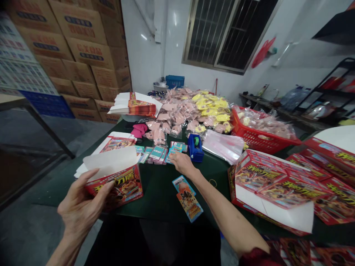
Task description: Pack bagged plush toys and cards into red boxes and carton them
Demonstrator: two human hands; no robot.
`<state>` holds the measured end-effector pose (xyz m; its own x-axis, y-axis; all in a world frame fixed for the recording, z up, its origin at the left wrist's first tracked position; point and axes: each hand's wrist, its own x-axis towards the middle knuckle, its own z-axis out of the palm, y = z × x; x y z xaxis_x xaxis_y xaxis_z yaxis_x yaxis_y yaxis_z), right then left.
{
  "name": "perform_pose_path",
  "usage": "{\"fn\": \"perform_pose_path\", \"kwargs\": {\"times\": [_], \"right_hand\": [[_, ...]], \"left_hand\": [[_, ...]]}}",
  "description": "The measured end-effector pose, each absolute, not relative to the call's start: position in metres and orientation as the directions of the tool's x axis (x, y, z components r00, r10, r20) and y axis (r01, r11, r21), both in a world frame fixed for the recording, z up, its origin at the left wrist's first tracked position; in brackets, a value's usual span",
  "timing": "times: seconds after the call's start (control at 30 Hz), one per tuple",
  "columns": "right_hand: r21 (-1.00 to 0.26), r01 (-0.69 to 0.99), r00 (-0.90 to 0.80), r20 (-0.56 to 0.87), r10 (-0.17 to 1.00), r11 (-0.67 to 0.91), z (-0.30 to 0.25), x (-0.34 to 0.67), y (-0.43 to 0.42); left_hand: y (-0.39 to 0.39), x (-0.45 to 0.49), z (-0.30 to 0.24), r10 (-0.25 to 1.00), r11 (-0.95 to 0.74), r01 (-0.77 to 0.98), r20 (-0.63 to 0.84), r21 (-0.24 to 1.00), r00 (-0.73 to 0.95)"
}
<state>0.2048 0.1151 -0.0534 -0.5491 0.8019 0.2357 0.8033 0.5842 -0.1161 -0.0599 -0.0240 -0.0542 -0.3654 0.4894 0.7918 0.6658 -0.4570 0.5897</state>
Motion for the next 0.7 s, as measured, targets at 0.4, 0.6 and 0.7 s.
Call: {"fn": "perform_pose_path", "kwargs": {"times": [0.4, 0.6, 0.7], "right_hand": [[-0.071, 0.869, -0.468, 0.197, 0.861, 0.489, -0.051, 0.195, 0.116], [-0.057, 0.892, -0.418, 0.272, 0.867, 0.448, -0.019, 0.21, 0.12], [0.02, 0.902, -0.407, 0.381, 0.83, 0.432, -0.003, 0.198, 0.12]], "left_hand": [[-0.023, -0.057, -0.044, 0.408, -0.456, 0.717, 0.84, 0.527, -0.359], [-0.02, -0.059, -0.043, 0.493, -0.442, 0.663, 0.781, 0.604, -0.383], [-0.019, -0.06, -0.046, 0.475, -0.43, 0.68, 0.79, 0.594, -0.389]]}}
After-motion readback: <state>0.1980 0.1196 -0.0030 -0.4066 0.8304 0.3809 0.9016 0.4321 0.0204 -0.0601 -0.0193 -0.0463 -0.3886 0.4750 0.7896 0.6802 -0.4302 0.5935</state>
